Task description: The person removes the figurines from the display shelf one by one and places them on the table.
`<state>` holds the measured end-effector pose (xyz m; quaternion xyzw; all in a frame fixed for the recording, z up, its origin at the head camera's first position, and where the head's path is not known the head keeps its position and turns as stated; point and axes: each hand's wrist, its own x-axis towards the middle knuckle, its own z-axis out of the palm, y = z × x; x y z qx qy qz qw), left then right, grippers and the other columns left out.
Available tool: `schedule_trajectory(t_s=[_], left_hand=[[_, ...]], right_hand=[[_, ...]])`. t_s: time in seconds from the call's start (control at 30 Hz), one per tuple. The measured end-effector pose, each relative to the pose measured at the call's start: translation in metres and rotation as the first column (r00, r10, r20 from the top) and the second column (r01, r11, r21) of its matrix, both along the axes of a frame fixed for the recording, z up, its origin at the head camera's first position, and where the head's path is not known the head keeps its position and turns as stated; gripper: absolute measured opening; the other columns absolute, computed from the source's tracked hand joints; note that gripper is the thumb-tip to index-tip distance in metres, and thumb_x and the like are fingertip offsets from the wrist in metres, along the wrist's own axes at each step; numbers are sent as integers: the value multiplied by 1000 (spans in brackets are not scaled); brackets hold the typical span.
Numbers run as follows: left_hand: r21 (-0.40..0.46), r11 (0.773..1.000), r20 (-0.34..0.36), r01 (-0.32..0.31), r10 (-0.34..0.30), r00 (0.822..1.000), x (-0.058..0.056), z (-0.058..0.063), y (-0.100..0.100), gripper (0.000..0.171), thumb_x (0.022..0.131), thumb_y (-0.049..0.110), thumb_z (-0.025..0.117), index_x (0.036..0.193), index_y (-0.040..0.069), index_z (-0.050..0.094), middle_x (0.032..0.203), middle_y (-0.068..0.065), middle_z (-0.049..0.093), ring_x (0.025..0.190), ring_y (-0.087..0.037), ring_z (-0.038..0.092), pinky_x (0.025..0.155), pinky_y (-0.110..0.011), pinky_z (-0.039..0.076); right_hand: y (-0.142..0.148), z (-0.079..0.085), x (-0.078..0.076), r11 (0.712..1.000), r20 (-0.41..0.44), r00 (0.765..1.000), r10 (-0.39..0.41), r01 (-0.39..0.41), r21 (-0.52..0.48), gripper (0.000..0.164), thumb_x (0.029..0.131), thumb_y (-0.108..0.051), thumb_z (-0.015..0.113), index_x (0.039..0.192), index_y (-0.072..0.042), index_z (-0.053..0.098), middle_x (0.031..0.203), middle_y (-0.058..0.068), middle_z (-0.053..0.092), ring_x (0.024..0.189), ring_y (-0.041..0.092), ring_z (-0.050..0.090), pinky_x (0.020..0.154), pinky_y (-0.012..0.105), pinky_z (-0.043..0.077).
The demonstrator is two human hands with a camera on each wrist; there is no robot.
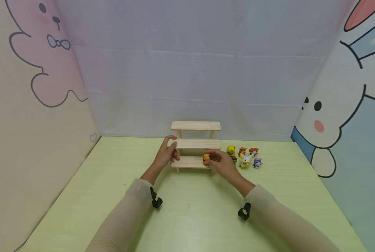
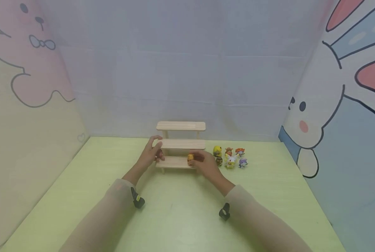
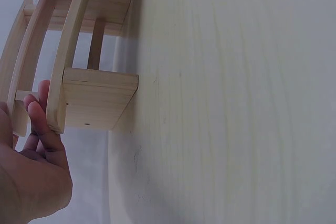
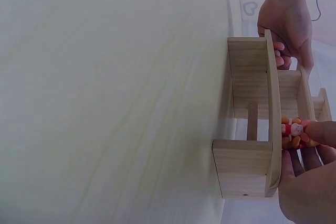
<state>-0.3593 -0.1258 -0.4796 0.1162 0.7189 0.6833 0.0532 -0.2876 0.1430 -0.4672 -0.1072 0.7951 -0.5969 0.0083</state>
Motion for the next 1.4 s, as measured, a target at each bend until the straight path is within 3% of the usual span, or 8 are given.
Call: schedule_trajectory(t_s=[0.23,0.5,0.93,1.17,1.4], left_hand=[[-5,1000,-3,-3,3,1000,3,4,-2,40,112,28,47,148,12,38,65,-5,54,55,-16,66,48,-21,46],[-11,1000,-4,-7,7,1000,4,7,-1,41,112,28,48,148,12,38,65,-5,55,54,-15,65,47,-21,45],[-7,1000,0,-1,1,1000,5,8,-3,41,112,28,47,149,11,37,65,-4,54,54,-15,65,48,-20,44],[-10,1000,-1,0,0,1000,4,7,-3,42,112,28,48,149,11,37,66,-5,54,55,-16,65,48,-20,45],[-20,1000,3,4,-4,1000,3,7,-4,43,112,31,47,150,11,37,66,-5,55,56,-15,65,49,-21,46]], right_hand=[[16,3,5,998,-4,1000,4,-4,-65,35,98,5,67,132,3,64,133,23,63,124,39,62,86,31,60],[34,4,11,1000,-20,999,-27,27,1,36,99,-5,70,135,-3,65,137,18,63,129,35,60,93,26,55],[71,0,20,997,57,995,-79,78,19,40,101,-10,68,140,-2,59,140,17,60,128,32,59,92,26,55],[85,-7,24,991,50,995,-85,79,107,39,101,-6,66,139,2,59,139,22,61,127,37,60,94,31,56],[92,-17,26,983,55,994,-95,86,160,32,97,1,68,129,5,65,133,23,65,117,33,66,86,20,54]])
